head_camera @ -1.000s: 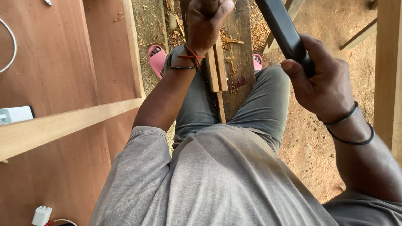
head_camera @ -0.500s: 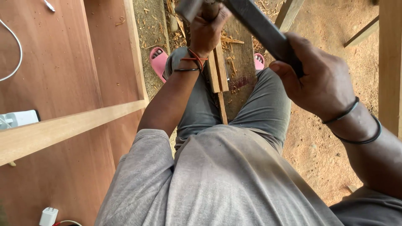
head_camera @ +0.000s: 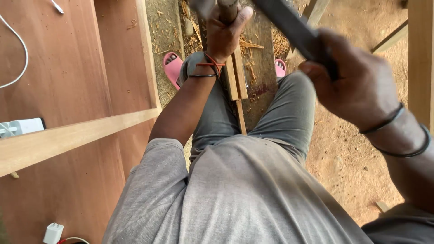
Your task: Chisel a groove into a piece of wood using a hammer and chisel.
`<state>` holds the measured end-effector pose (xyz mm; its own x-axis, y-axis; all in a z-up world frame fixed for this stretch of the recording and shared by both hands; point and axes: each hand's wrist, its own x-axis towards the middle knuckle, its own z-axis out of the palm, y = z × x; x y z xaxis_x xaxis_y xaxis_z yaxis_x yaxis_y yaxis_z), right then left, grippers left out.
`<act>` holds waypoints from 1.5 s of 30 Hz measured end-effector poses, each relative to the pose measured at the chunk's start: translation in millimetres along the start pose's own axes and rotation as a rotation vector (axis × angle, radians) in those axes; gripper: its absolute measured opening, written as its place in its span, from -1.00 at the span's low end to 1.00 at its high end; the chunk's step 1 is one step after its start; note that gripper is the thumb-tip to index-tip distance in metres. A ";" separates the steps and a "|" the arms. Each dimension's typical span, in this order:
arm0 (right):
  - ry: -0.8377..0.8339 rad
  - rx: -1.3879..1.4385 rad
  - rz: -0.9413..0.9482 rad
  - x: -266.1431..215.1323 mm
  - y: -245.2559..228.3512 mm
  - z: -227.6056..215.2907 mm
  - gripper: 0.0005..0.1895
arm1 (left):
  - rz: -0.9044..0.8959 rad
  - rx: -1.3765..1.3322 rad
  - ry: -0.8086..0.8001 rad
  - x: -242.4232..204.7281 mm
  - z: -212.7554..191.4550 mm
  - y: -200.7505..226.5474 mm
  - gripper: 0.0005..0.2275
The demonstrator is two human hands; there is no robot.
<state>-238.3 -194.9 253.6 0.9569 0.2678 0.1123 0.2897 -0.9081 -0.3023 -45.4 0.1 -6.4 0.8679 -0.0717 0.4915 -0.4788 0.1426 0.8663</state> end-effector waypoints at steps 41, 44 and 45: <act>0.153 0.221 0.097 -28.9 -16.4 17.9 -0.55 | 0.235 0.112 -0.065 -15.5 -6.3 -27.8 -0.83; 0.175 0.232 0.112 -45.4 -16.4 17.1 -0.53 | 0.433 0.355 -0.036 -1.1 -2.7 -20.4 -0.85; 0.196 0.226 0.104 -43.4 -12.6 15.4 -0.53 | 0.456 0.354 -0.037 15.3 -1.6 -17.7 -0.85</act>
<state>-283.1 -190.1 238.0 0.9658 0.0902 0.2433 0.2087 -0.8269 -0.5222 -23.5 -1.9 -14.4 0.5616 -0.1157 0.8193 -0.8237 -0.1710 0.5406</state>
